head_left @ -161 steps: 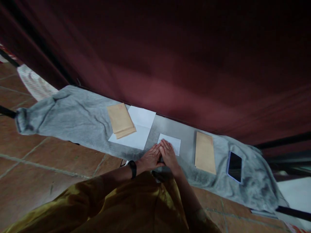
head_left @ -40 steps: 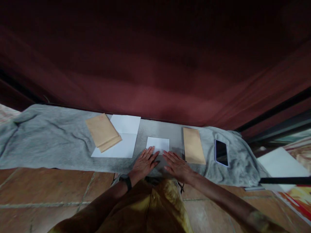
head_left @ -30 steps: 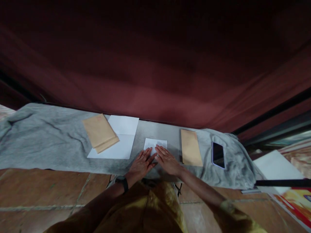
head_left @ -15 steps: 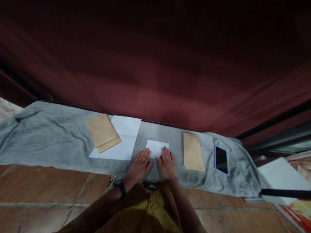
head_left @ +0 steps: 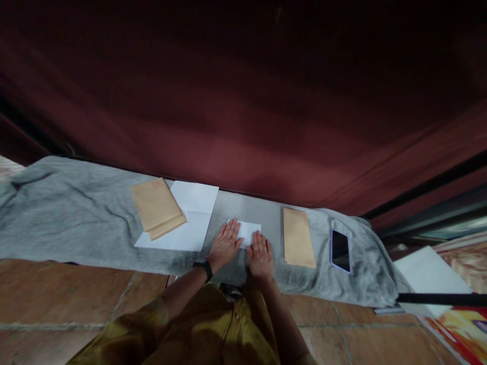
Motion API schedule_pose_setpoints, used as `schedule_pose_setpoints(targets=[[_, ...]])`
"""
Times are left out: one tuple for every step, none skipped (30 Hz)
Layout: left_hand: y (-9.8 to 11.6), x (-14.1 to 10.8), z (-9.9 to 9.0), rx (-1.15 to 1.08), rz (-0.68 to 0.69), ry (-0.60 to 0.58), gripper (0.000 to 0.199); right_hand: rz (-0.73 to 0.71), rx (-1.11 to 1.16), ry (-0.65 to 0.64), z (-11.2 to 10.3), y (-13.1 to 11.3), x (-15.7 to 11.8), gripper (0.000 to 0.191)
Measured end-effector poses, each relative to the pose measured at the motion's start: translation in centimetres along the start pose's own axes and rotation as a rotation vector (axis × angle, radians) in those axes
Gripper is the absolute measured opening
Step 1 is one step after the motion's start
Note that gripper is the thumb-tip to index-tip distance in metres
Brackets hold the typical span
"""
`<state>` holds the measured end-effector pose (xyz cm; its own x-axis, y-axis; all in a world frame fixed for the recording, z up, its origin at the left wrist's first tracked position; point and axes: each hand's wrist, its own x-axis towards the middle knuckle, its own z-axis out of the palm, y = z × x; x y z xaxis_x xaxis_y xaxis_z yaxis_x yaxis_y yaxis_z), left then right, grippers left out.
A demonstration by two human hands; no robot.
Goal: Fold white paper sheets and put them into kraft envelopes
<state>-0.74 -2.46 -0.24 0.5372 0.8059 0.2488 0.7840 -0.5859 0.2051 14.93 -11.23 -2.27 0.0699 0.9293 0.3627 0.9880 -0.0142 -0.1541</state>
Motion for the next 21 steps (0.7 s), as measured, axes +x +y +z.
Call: schedule_pose_setpoints(targets=[[-0.3,-0.2,0.0,-0.004,0.007,0.0,0.057,-0.002,-0.002,-0.001,0.0,0.0,0.0,0.053],[-0.6,-0.4,0.1,-0.009,0.013,0.001,0.057,-0.004,-0.003,-0.004,-0.1,0.0,0.0,0.054],[-0.9,-0.8,0.0,-0.017,0.025,0.0,0.057,-0.006,0.001,-0.008,-0.2,0.0,0.0,0.054],[-1.3,-1.2,0.0,-0.027,0.045,-0.003,0.057,-0.008,0.008,-0.011,-0.2,0.1,0.0,0.054],[-1.7,-1.6,-0.1,-0.04,0.075,-0.009,0.056,-0.01,0.017,-0.013,-0.3,0.1,0.1,0.055],[-2.1,-2.1,-0.1,-0.053,0.111,-0.02,0.055,-0.009,0.028,-0.012,-0.4,0.1,0.1,0.055],[-2.6,-2.5,-0.2,-0.063,0.145,-0.034,0.054,-0.007,0.039,-0.01,-0.4,0.1,0.1,0.055],[-3.0,-2.8,-0.2,-0.07,0.174,-0.053,0.053,-0.005,0.05,-0.011,-0.5,0.2,0.1,0.054],[-3.3,-3.0,-0.2,-0.069,0.194,-0.077,0.05,-0.004,0.06,-0.015,-0.6,0.2,0.1,0.054],[-3.6,-3.1,-0.2,-0.06,0.204,-0.108,0.048,-0.004,0.069,-0.02,-0.7,0.2,0.1,0.054],[-3.7,-3.0,-0.2,-0.045,0.206,-0.147,0.046,-0.006,0.079,-0.026,-0.8,0.2,0.1,0.054],[-3.8,-2.9,-0.2,-0.029,0.208,-0.189,0.046,-0.011,0.091,-0.03,-0.9,0.1,0.1,0.054],[-3.8,-2.7,-0.3,-0.017,0.208,-0.225,0.048,-0.018,0.103,-0.032,-1.0,0.1,0.1,0.054],[-3.6,-2.4,-0.4,-0.016,0.206,-0.25,0.052,-0.023,0.117,-0.032,-1.1,0.1,0.1,0.053],[-3.5,-2.1,-0.6,-0.025,0.203,-0.262,0.055,-0.026,0.134,-0.029,-1.2,0.0,0.1,0.053],[-3.3,-1.9,-0.9,-0.039,0.202,-0.263,0.058,-0.027,0.155,-0.026,-1.3,0.0,0.1,0.053],[-3.2,-1.7,-1.3,-0.066,0.198,-0.251,0.058,-0.025,0.182,-0.022,-1.4,0.0,0.1,0.052],[-3.1,-1.5,-1.9,-0.1,0.19,-0.231,0.056,-0.02,0.214,-0.017,-1.5,0.0,0.1,0.051],[-3.0,-1.4,-2.5,-0.134,0.181,-0.209,0.053,-0.013,0.255,-0.009,-1.7,0.1,0.2,0.05],[-3.0,-1.2,-3.1,-0.163,0.174,-0.188,0.047,-0.004,0.304,0.001,-1.9,0.2,0.4,0.046],[-3.1,-1.0,-3.9,-0.181,0.17,-0.166,0.042,0.009,0.362,0.016,-2.1,0.3,0.5,0.042]])
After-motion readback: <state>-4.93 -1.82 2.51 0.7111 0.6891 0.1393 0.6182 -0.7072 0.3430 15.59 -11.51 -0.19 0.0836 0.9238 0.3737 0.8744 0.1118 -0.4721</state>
